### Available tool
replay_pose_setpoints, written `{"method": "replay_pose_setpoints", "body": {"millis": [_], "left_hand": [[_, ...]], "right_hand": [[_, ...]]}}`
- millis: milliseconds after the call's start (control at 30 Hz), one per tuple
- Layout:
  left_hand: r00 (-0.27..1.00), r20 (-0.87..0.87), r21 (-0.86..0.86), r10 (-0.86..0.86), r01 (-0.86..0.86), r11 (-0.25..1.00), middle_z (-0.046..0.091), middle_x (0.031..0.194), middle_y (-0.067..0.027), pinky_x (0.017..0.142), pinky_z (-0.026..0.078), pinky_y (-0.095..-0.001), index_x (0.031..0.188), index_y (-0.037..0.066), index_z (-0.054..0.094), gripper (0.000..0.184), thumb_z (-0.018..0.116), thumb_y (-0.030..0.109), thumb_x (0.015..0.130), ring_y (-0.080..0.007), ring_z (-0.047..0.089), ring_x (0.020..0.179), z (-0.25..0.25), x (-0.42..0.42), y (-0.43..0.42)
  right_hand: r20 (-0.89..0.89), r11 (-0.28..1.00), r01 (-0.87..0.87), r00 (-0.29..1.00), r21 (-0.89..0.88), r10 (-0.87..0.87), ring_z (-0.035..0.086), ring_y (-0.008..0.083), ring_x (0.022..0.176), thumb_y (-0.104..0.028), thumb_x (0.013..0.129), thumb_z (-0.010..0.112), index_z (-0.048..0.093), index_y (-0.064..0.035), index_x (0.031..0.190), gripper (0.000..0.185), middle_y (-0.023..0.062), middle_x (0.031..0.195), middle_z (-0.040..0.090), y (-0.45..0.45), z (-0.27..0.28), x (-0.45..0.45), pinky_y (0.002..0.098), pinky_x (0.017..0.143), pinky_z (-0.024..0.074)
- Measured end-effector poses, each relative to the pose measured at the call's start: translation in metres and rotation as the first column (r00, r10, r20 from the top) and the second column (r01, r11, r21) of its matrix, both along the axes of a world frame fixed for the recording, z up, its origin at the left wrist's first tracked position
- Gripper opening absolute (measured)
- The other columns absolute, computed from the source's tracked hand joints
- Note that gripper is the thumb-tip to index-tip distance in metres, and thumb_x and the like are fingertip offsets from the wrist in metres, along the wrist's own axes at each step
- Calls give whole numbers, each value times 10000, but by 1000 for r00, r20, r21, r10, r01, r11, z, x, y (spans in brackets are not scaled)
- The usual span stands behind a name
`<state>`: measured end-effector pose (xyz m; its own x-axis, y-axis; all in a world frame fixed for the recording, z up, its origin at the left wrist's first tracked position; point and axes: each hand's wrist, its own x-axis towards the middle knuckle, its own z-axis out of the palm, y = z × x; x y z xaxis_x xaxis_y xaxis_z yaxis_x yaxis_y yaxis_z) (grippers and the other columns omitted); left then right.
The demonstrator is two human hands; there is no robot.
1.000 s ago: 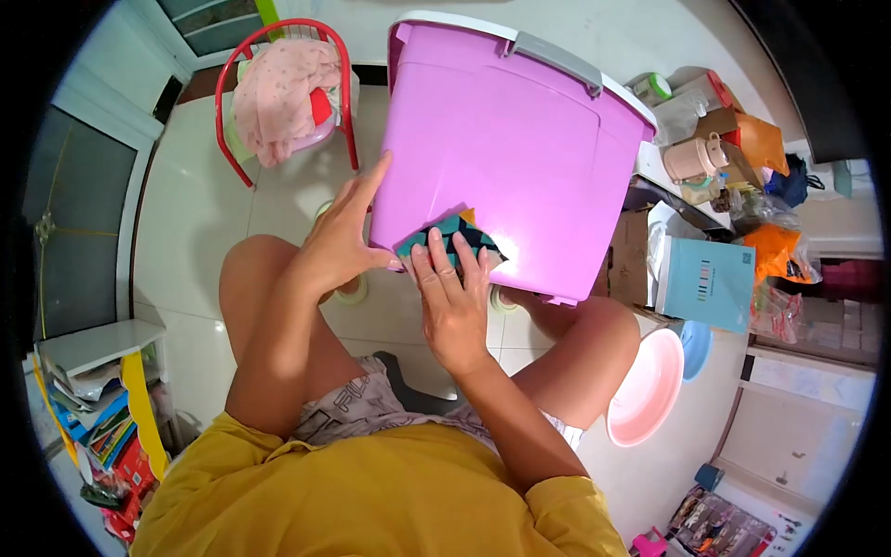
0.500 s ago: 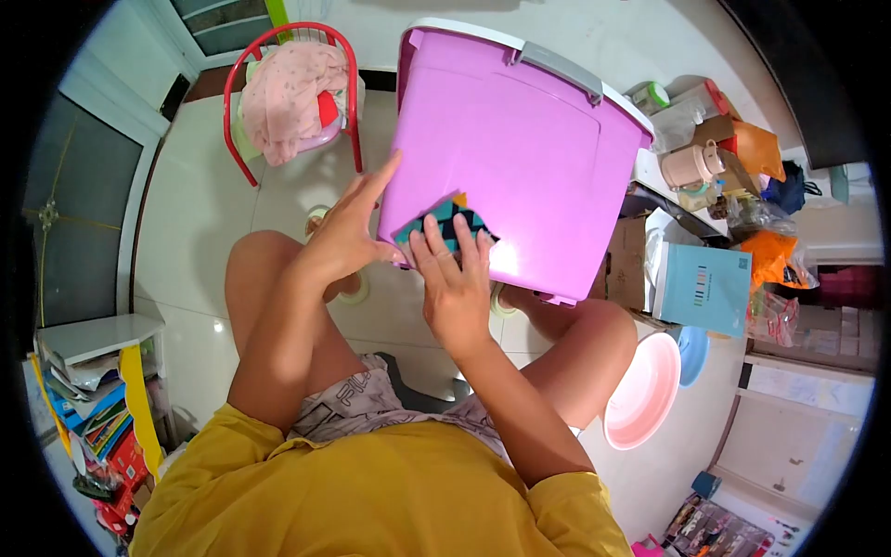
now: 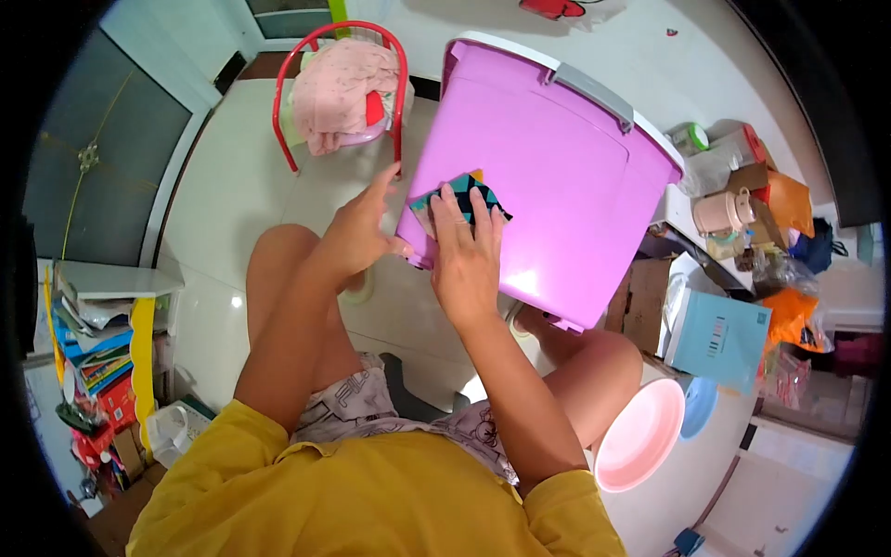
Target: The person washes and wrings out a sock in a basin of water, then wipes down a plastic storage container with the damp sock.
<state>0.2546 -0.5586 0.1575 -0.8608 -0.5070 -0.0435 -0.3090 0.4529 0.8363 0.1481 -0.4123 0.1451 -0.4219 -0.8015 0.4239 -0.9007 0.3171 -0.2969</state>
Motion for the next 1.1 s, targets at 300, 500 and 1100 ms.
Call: {"method": "replay_pose_setpoints", "body": {"millis": [300,500,1100], "left_hand": [[998,44,-16,47,-47,999,628,1177,-195,840,523,-403,1367,44,542,685,807,178,750,-315,646,970,-25,20,4],[996,78,13,-40,39,999,623,1098,-166,854,506,-417,1324,49,601,625,811,187,752,-340,632,973,-15,14,-6],[997,80,-110,-8,17,994,644,1121,-150,912,513,-426,1204,40,665,532,811,150,704,-344,631,1051,-8,8,-2]], "right_hand": [[-23,987,-159,987,16,160,401,431,1368,-29,807,654,653,-67,1241,436,113,1466,500,18,-7,20,626,1112,288],[-37,988,-145,988,55,147,438,405,1344,-12,801,646,656,-76,1248,451,106,1447,520,19,2,10,599,1097,322],[15,995,-104,995,14,103,443,414,1336,-60,824,692,704,-84,1181,358,102,1439,538,9,0,25,600,1091,320]]}}
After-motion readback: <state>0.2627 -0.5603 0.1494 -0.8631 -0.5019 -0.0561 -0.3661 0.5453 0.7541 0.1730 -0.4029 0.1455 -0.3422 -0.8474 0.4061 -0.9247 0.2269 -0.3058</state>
